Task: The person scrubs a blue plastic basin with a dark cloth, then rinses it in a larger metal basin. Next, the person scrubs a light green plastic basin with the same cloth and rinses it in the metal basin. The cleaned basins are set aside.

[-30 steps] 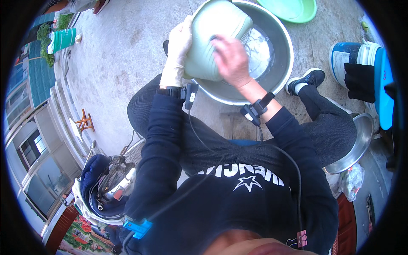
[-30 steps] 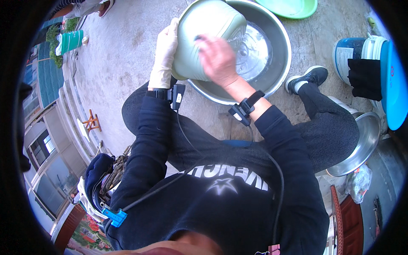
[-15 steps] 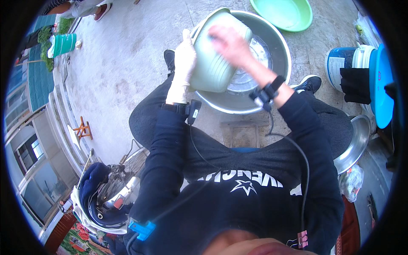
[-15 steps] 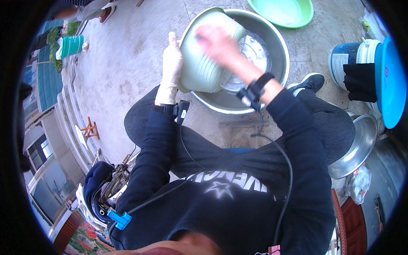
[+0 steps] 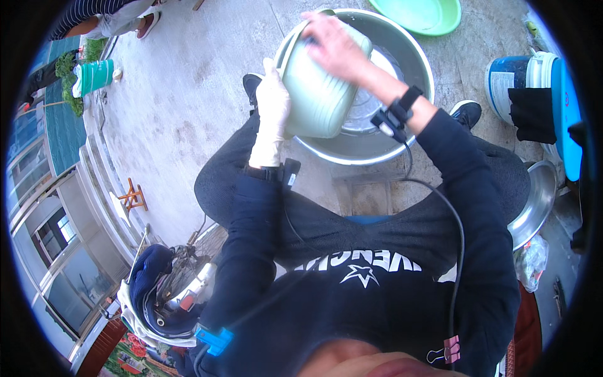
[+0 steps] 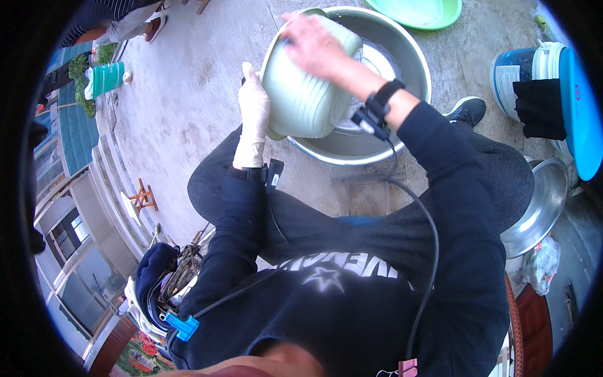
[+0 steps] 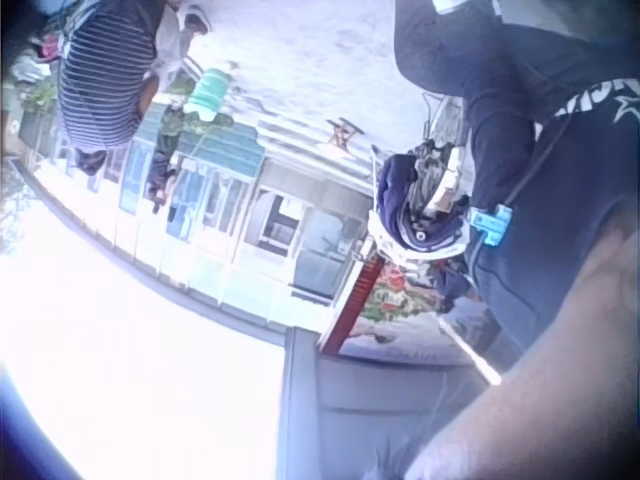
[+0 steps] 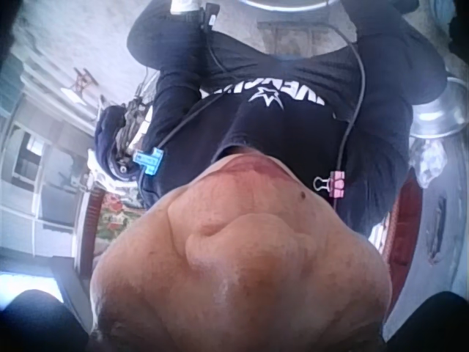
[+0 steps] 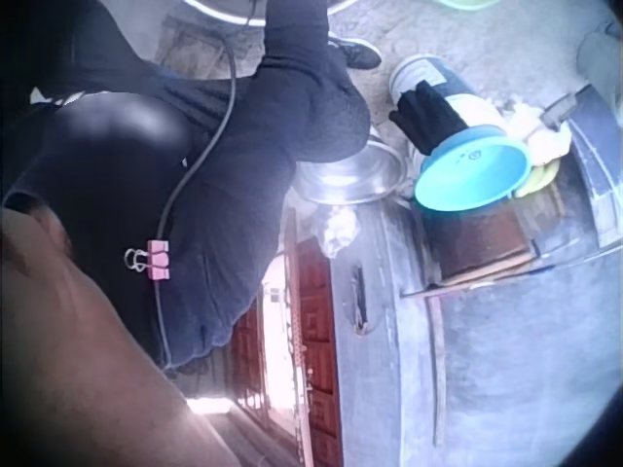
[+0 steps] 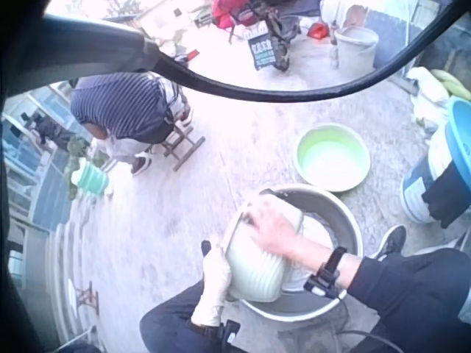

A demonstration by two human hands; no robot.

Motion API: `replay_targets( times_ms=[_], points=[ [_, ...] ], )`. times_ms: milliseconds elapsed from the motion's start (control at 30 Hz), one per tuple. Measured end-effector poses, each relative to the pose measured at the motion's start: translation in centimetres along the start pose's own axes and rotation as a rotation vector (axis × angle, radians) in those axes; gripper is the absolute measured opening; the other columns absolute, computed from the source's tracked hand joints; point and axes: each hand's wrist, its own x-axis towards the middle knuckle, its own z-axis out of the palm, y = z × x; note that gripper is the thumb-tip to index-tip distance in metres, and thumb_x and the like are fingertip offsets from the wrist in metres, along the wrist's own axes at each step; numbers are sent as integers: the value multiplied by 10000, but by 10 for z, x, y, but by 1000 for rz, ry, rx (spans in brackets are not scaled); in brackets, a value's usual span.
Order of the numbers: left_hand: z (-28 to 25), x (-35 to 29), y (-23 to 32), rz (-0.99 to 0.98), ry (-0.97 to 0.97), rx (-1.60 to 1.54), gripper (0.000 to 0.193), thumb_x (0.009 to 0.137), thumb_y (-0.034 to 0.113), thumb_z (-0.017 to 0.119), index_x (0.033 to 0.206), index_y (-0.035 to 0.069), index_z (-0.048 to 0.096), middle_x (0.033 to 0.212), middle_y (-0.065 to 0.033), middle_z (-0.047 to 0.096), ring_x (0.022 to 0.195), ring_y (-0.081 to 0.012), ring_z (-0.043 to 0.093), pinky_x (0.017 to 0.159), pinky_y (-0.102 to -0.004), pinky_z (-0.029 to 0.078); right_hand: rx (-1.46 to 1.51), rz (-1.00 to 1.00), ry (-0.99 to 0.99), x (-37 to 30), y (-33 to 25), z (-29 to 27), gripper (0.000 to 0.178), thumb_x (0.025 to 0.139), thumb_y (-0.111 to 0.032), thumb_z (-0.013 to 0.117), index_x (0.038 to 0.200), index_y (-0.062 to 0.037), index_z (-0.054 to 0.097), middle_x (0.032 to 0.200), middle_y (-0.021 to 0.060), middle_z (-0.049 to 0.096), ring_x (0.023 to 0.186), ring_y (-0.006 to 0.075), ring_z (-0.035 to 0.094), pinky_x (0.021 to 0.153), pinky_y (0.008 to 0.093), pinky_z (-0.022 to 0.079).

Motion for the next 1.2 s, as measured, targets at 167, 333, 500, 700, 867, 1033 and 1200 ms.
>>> replay_targets(
  times_ms=[167, 333, 500, 700, 867, 1033, 1200],
  points=[
    [4, -4, -5, 116, 122, -69, 600, 1062, 481, 294, 1117, -19, 620, 956, -161, 672, 865, -208, 629, 775, -359, 492, -103, -309, -184, -16, -43, 10, 379, 840, -215, 600, 1203, -115, 552, 1379, 120, 518, 1368, 249, 426, 1189, 531, 213],
    [-5, -7, -17, 45, 75, 20, 636, 1053, 507, 304, 1052, -32, 642, 899, -168, 676, 835, -223, 618, 786, -365, 483, 12, -16, -149, 35, 8, -7, 437, 878, -321, 529, 1198, -33, 602, 1074, 213, 661, 962, 413, 624, 898, 466, 495],
    [-10, -7, -34, 100, 117, 4, 644, 1056, 500, 284, 1017, -37, 638, 854, -183, 673, 811, -258, 624, 782, -391, 481, 141, 193, -257, 54, 40, -10, 438, 869, -344, 555, 1170, -26, 567, 1057, 247, 663, 996, 401, 641, 874, 465, 508],
    [-11, -10, -44, 94, 75, 169, 567, 1071, 418, 274, 1116, -14, 638, 938, -226, 696, 935, -350, 668, 818, -399, 496, -223, -126, -68, 2, -24, 7, 243, 785, -114, 581, 1026, -77, 584, 948, 100, 587, 965, 292, 573, 913, 459, 423],
    [12, -9, -39, 35, 114, 100, 562, 1073, 427, 262, 1196, -8, 597, 1006, -210, 688, 950, -304, 657, 827, -382, 493, -253, -340, -44, -31, -67, 16, 210, 777, -181, 594, 967, -101, 632, 883, 72, 609, 928, 259, 592, 916, 407, 432],
    [14, -13, -34, 69, 115, 138, 581, 1076, 427, 253, 1114, -25, 615, 946, -192, 687, 915, -282, 660, 809, -371, 494, -135, -69, -22, -17, -16, -4, 231, 753, -206, 616, 943, -92, 683, 895, 107, 673, 938, 275, 647, 939, 429, 477],
    [11, -19, -30, 105, 143, 57, 627, 1043, 510, 356, 943, -33, 653, 767, -111, 648, 719, -159, 582, 703, -332, 478, 117, 558, -130, -4, 58, -40, 298, 865, -227, 582, 1116, -75, 633, 1056, 129, 672, 1003, 279, 650, 908, 367, 495]
  ],
)
